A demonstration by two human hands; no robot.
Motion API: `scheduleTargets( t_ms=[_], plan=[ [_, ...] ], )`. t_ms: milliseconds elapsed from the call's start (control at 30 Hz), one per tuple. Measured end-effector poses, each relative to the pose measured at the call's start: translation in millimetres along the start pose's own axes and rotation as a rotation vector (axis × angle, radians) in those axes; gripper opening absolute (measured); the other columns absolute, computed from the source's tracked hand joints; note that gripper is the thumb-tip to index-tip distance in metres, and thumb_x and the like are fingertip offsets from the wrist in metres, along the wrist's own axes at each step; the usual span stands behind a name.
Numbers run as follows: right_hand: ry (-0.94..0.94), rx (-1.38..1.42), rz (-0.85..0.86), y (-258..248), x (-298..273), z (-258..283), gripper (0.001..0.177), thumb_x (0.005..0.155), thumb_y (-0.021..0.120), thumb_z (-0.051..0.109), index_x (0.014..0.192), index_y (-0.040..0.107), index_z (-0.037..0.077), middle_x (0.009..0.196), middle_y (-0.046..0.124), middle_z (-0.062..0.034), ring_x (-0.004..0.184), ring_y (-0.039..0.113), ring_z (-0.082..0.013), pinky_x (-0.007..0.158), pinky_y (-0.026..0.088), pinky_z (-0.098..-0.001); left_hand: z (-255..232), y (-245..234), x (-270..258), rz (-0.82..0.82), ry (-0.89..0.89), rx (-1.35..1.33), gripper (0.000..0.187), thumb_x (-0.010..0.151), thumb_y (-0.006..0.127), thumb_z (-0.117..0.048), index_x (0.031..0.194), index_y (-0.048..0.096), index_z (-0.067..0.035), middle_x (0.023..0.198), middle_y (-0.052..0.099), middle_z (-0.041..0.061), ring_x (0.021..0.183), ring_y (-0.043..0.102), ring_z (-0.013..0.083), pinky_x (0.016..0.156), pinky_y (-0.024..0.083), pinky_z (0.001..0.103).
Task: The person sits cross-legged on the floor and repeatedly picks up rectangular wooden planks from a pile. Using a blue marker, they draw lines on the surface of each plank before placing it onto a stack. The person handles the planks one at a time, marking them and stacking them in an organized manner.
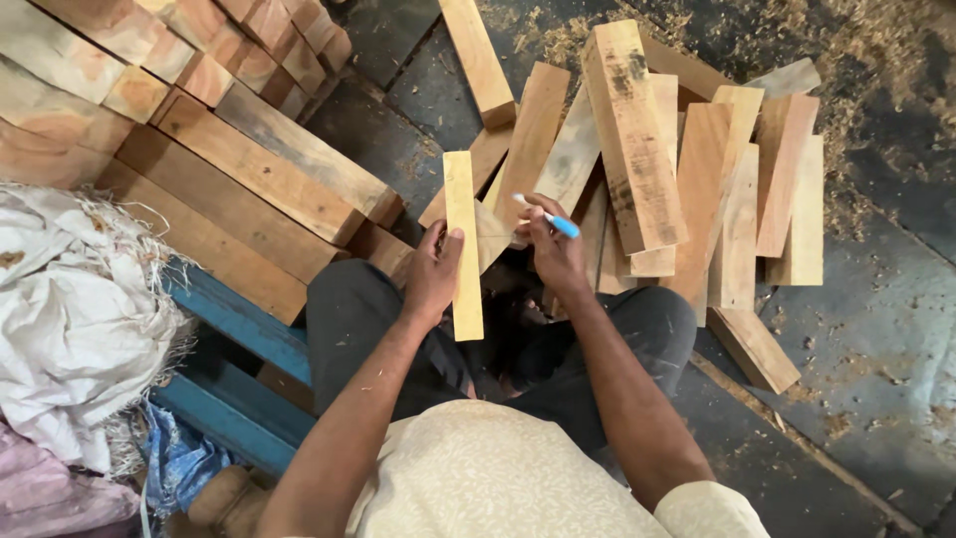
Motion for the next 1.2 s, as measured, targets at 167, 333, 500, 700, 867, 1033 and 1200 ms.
scheduleTargets(
  t_ms=[167, 333, 500, 700, 867, 1033, 1200],
  plan=[
    [-0.035, -0.100, 0.024, 11, 0, 10, 0.037, 0.105, 0.063, 0.027, 0.130, 0.066, 0.000, 0.107, 0.075, -0.0073, 0.089, 0.068, -0.0106, 0.077, 0.057, -0.0266, -12, 0, -3, -0.040, -0.073, 0.133, 0.043, 0.102, 0.056, -0.034, 0.128, 0.062, 0.000, 0.099, 0.072, 0.006, 0.084, 0.065, 0.0118, 0.075, 0.053, 0.029],
    [-0.008, -0.043, 0.045, 20, -2, 17, 0.035, 0.103, 0.063, 0.024, 0.129, 0.066, 0.000, 0.108, 0.075, -0.0059, 0.091, 0.069, -0.0102, 0.079, 0.057, -0.0259, -11, -1, -6, -0.024, -0.254, 0.147, 0.050, 0.101, 0.055, -0.039, 0.139, 0.054, -0.006, 0.094, 0.071, 0.009, 0.078, 0.065, 0.0122, 0.070, 0.053, 0.030],
    [-0.076, -0.158, 0.061, 25, -8, 40, 0.031, 0.103, 0.066, 0.021, 0.126, 0.069, 0.001, 0.102, 0.075, -0.0024, 0.087, 0.065, -0.0068, 0.077, 0.054, -0.0234, -7, 0, -3, -0.006, -0.153, 0.069, 0.047, 0.103, 0.056, -0.036, 0.135, 0.060, -0.001, 0.097, 0.071, 0.009, 0.081, 0.062, 0.0113, 0.072, 0.052, 0.029],
    [-0.120, -0.356, 0.063, 30, -13, 66, 0.027, 0.102, 0.066, 0.018, 0.123, 0.072, 0.002, 0.086, 0.071, -0.0019, 0.073, 0.056, -0.0062, 0.066, 0.049, -0.0246, -11, -2, -4, -0.013, -0.185, 0.121, 0.047, 0.102, 0.057, -0.035, 0.136, 0.057, -0.003, 0.098, 0.072, 0.008, 0.080, 0.065, 0.0112, 0.071, 0.054, 0.029],
    [-0.177, -0.410, 0.073, 34, -13, 75, 0.026, 0.101, 0.066, 0.017, 0.122, 0.072, 0.002, 0.086, 0.072, -0.0038, 0.073, 0.058, -0.0077, 0.066, 0.051, -0.0259, -15, -1, -5, 0.004, -0.210, 0.100, 0.048, 0.101, 0.056, -0.036, 0.137, 0.058, -0.003, 0.095, 0.072, 0.009, 0.077, 0.065, 0.0132, 0.069, 0.054, 0.030],
    [-0.155, -0.418, 0.094, 36, -12, 77, 0.024, 0.102, 0.066, 0.017, 0.121, 0.072, 0.003, 0.083, 0.071, -0.0038, 0.072, 0.060, -0.0079, 0.066, 0.051, -0.0257, -5, -3, -1, -0.021, -0.166, 0.169, 0.051, 0.101, 0.056, -0.038, 0.138, 0.056, -0.003, 0.101, 0.074, 0.012, 0.085, 0.069, 0.0154, 0.076, 0.055, 0.031],
    [-0.195, -0.384, 0.123, 37, -14, 75, 0.024, 0.102, 0.064, 0.016, 0.121, 0.071, 0.003, 0.085, 0.071, -0.0042, 0.074, 0.059, -0.0085, 0.067, 0.051, -0.0264, -2, -5, 0, -0.033, 0.006, 0.235, 0.051, 0.106, 0.055, -0.040, 0.136, 0.059, 0.001, 0.111, 0.074, 0.015, 0.098, 0.071, 0.0188, 0.085, 0.054, 0.033]
  ],
)
Point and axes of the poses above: each hand's wrist, its own x-axis towards the middle knuckle, its own y-axis out of the palm, z = x × y, the point moved 5 cm from there along x, towards the middle knuckle
